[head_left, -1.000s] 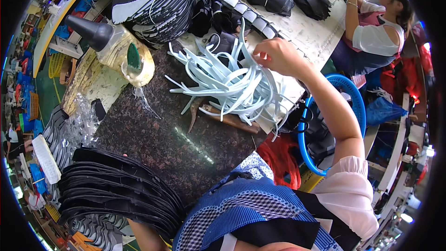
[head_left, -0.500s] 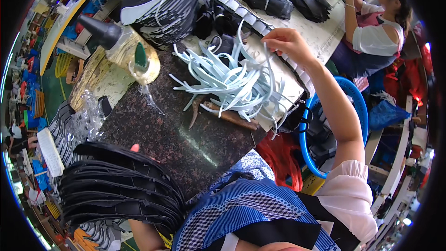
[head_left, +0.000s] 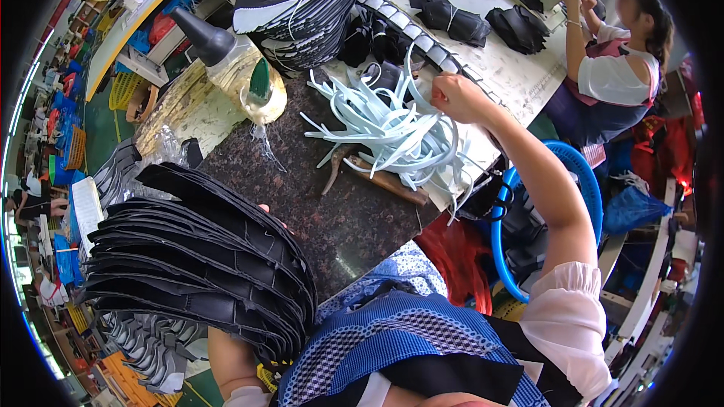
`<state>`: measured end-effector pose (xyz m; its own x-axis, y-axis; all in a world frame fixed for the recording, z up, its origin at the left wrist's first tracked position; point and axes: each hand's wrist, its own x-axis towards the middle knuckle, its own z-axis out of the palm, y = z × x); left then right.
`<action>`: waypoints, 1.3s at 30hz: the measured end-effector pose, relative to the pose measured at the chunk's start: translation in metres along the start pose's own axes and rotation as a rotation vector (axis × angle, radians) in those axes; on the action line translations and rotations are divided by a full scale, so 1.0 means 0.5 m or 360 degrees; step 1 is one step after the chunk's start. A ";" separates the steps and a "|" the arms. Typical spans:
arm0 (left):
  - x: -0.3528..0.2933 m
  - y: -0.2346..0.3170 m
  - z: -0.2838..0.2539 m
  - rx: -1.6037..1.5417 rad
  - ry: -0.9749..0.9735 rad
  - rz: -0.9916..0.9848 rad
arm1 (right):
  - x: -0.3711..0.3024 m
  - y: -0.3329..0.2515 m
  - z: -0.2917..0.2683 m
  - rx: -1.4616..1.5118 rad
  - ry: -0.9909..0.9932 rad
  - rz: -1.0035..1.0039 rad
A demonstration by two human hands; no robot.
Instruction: The person attaches strips to shoe upper components, folds the edges over by hand, and hammers the folded edges with a hammer.
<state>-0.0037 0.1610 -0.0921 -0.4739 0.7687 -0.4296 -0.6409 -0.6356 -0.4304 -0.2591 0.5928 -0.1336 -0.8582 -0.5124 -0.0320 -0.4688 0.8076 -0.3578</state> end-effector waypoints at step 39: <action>-0.016 -0.083 0.045 0.2589 0.0114 0.0768 | -0.086 -0.272 -0.182 0.3660 -0.0833 -0.0449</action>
<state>0.0130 0.1828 -0.0531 -0.7996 0.5080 -0.3202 -0.3898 -0.0335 0.9203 -0.1774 0.5316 0.0015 -0.5644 -0.8069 0.1743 0.6929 -0.5778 -0.4313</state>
